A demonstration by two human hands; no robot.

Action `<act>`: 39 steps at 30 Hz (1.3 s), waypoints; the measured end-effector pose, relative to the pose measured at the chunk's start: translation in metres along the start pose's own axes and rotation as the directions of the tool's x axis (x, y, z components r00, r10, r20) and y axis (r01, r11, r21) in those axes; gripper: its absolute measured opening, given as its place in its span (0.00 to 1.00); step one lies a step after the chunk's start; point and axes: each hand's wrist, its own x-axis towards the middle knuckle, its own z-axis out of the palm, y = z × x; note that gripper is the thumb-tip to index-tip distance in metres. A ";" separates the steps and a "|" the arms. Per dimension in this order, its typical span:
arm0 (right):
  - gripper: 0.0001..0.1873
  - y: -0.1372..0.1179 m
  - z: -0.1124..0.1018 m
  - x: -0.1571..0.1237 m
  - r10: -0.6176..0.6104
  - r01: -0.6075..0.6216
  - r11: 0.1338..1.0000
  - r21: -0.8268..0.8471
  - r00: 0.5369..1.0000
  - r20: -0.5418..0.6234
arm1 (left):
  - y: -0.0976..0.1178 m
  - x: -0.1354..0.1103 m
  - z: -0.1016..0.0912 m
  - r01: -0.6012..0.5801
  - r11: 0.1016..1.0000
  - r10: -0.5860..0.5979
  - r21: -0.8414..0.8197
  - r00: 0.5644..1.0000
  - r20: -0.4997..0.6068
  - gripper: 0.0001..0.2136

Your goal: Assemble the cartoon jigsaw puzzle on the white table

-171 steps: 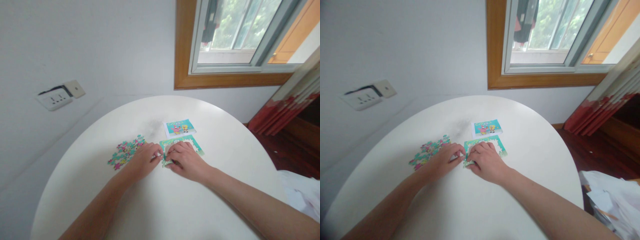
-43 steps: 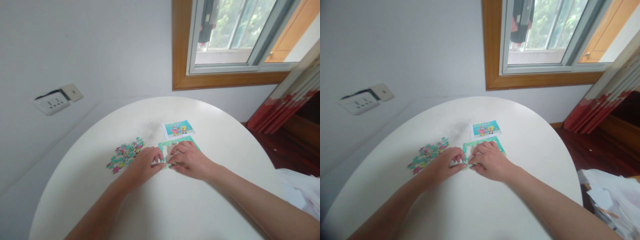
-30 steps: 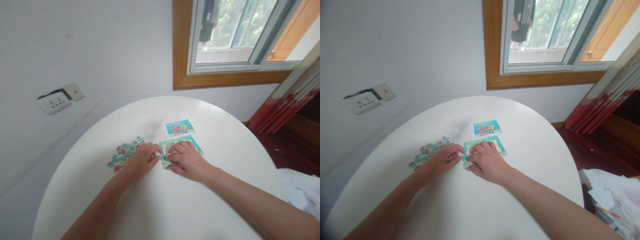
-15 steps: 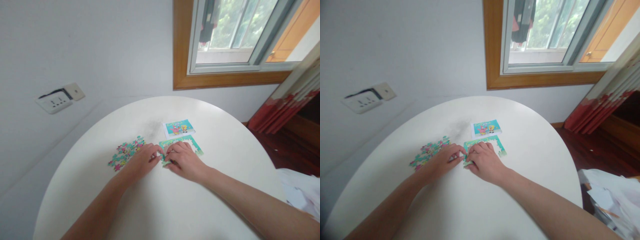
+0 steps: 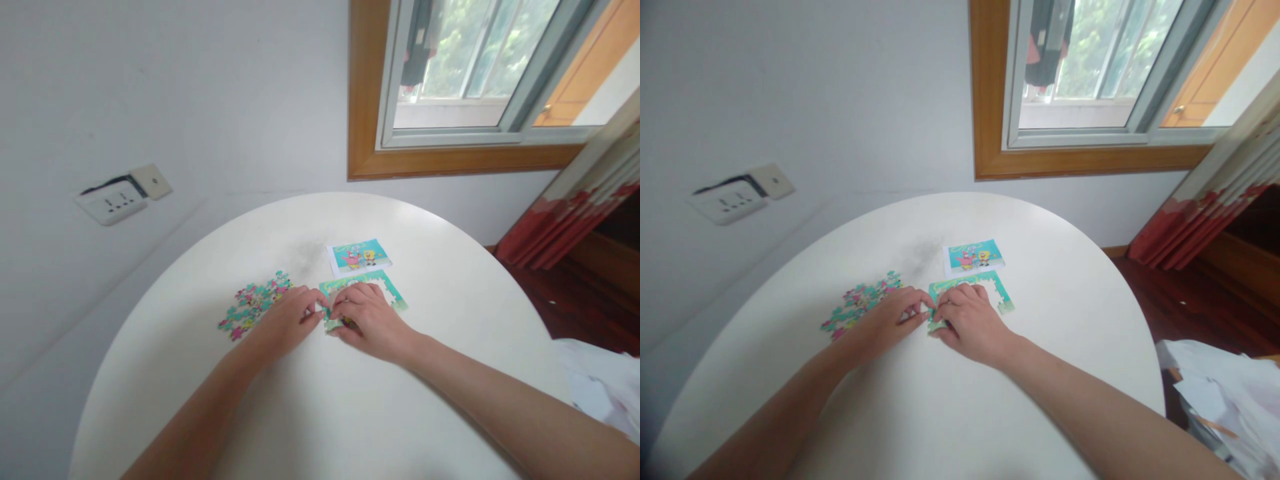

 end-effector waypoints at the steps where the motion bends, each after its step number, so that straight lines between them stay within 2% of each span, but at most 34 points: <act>1: 0.09 0.000 0.000 0.000 0.000 0.000 1.000 -0.002 1.000 0.007 | 0.000 0.000 0.000 -0.002 1.000 0.002 -0.001 1.000 0.000 0.09; 13: 0.07 0.003 0.003 0.002 0.003 -0.003 0.999 0.054 1.000 0.005 | -0.005 0.000 0.002 0.003 1.000 -0.004 -0.029 1.000 -0.012 0.10; 25: 0.07 0.003 0.003 0.002 0.006 -0.006 1.000 0.027 1.000 -0.015 | -0.003 -0.001 0.002 -0.003 1.000 0.002 -0.014 1.000 -0.022 0.09; 39: 0.14 0.000 -0.005 0.001 -0.008 0.008 0.999 -0.037 1.000 -0.006 | -0.002 0.000 0.001 0.004 1.000 -0.004 -0.002 1.000 -0.016 0.09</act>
